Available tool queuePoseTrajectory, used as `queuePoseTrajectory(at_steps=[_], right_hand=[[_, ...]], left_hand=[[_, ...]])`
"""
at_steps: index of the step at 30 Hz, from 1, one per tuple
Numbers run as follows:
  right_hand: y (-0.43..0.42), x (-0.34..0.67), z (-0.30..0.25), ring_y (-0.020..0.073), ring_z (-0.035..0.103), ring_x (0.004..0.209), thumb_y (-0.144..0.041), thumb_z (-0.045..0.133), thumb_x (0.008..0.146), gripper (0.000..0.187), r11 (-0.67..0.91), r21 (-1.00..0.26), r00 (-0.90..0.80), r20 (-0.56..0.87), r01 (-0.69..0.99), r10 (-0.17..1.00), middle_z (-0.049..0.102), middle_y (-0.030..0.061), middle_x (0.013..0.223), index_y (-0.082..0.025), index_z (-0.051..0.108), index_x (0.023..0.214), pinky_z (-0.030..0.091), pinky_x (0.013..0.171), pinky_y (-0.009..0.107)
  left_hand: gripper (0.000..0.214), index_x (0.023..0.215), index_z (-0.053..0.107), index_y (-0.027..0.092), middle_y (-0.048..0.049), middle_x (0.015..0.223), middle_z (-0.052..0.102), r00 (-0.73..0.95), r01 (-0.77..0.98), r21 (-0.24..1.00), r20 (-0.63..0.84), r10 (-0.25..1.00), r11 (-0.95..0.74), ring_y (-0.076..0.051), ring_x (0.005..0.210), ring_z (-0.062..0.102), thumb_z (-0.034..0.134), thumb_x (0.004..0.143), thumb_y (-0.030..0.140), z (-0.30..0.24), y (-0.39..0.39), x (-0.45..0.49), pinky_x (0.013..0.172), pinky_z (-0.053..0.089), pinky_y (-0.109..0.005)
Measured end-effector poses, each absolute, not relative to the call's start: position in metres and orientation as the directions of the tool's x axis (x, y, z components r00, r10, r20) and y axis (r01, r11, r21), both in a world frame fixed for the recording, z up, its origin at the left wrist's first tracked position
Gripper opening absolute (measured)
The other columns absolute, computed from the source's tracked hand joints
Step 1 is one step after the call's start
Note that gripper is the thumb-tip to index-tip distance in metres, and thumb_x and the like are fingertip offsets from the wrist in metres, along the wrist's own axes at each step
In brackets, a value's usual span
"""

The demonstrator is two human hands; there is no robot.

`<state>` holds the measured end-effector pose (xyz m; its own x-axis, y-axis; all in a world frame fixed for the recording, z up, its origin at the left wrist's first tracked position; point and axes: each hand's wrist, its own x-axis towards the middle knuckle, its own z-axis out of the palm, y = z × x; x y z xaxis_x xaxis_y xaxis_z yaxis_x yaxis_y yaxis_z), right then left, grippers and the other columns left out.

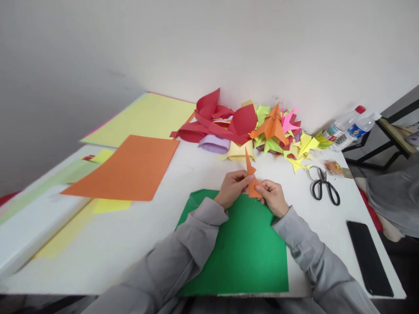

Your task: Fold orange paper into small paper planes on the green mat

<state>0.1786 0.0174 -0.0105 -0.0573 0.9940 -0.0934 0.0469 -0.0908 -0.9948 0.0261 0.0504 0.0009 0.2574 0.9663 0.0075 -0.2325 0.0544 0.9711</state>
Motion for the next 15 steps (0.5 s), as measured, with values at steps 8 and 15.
queuePoseTrajectory(at_steps=[8, 15], right_hand=[[0.0185, 0.1787, -0.0129, 0.0064, 0.042, 0.031, -0.057, 0.070, 0.066, 0.041, -0.129, -0.989, -0.063, -0.134, 0.067, 0.989, 0.055, -0.0048, 0.041, -0.018, 0.058, 0.061, 0.029, 0.034, 0.018], [0.0190, 0.1799, -0.0144, 0.0055, 0.036, 0.031, -0.058, 0.067, 0.070, 0.042, -0.066, -0.992, 0.098, -0.056, 0.105, 0.994, 0.050, -0.0062, 0.038, -0.018, 0.059, 0.061, 0.026, 0.034, 0.019]], left_hand=[[0.028, 0.070, 0.065, 0.012, 0.0036, 0.048, 0.055, 0.177, -0.390, 0.914, -0.047, 0.983, 0.114, -0.006, 0.037, 0.044, 0.077, 0.064, 0.037, -0.0043, 0.0563, 0.0250, 0.037, 0.033, -0.019], [0.025, 0.064, 0.065, 0.011, 0.0005, 0.049, 0.058, 0.149, -0.469, 0.865, -0.119, 0.982, 0.177, -0.008, 0.038, 0.048, 0.078, 0.062, 0.032, -0.0063, 0.0585, 0.0259, 0.037, 0.039, -0.020]])
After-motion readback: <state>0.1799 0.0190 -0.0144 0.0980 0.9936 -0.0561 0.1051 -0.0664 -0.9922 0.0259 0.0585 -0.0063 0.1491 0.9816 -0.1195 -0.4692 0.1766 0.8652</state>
